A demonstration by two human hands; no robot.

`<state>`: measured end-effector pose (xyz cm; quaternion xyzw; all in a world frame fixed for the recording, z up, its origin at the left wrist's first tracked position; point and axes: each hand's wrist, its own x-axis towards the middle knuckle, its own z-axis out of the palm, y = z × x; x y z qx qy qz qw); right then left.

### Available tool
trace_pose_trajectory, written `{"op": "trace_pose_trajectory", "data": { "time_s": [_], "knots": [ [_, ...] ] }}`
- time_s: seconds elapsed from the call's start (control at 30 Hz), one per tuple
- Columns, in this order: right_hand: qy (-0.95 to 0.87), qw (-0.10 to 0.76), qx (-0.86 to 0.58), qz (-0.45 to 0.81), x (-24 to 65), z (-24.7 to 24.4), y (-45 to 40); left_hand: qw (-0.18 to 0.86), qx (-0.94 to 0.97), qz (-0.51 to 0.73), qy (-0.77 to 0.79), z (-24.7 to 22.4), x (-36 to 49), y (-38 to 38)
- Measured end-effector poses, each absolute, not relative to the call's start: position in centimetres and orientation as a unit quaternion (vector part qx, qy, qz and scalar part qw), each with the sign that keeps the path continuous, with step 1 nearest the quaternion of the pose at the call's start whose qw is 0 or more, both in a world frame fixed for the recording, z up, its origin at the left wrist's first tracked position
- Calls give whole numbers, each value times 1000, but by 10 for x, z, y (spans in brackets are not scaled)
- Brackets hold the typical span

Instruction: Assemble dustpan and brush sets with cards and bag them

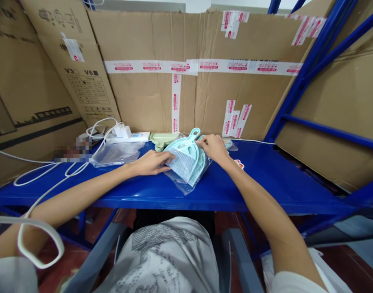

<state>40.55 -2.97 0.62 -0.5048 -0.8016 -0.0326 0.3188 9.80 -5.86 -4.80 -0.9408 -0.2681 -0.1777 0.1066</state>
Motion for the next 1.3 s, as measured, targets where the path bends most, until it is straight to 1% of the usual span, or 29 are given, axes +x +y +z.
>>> {"op": "trace_pose_trajectory", "data": {
  "time_s": [0.17,0.37,0.47,0.67,0.8,0.9,1.03,1.13,1.23,1.3],
  "knots": [
    [-786,326,-520,-71,399,8,-36,114,-939,-177,-274,-44,99,-63],
    [-791,366,-486,-62,399,15,-42,129,-939,-196,-250,-45,99,-63],
    [-795,374,-470,-86,404,25,-41,123,-939,-204,-247,-47,98,-60],
    [-840,288,-412,-204,404,69,-31,86,-918,-268,-279,-48,97,-55],
    [-846,243,-406,-245,393,97,-24,69,-882,-340,-320,-48,99,-52],
    [-863,218,-390,-237,386,105,-23,20,-856,-404,-322,-51,102,-49],
    [-877,223,-369,-213,382,104,-25,-68,-807,-492,-320,-58,105,-39],
    [-883,226,-360,-198,382,102,-28,-170,-770,-532,-310,-63,104,-29],
    [-889,229,-352,-185,384,103,-32,-295,-741,-530,-287,-67,104,-21],
    [-893,231,-344,-175,383,105,-35,-361,-721,-523,-277,-69,106,-19]
  ]
}}
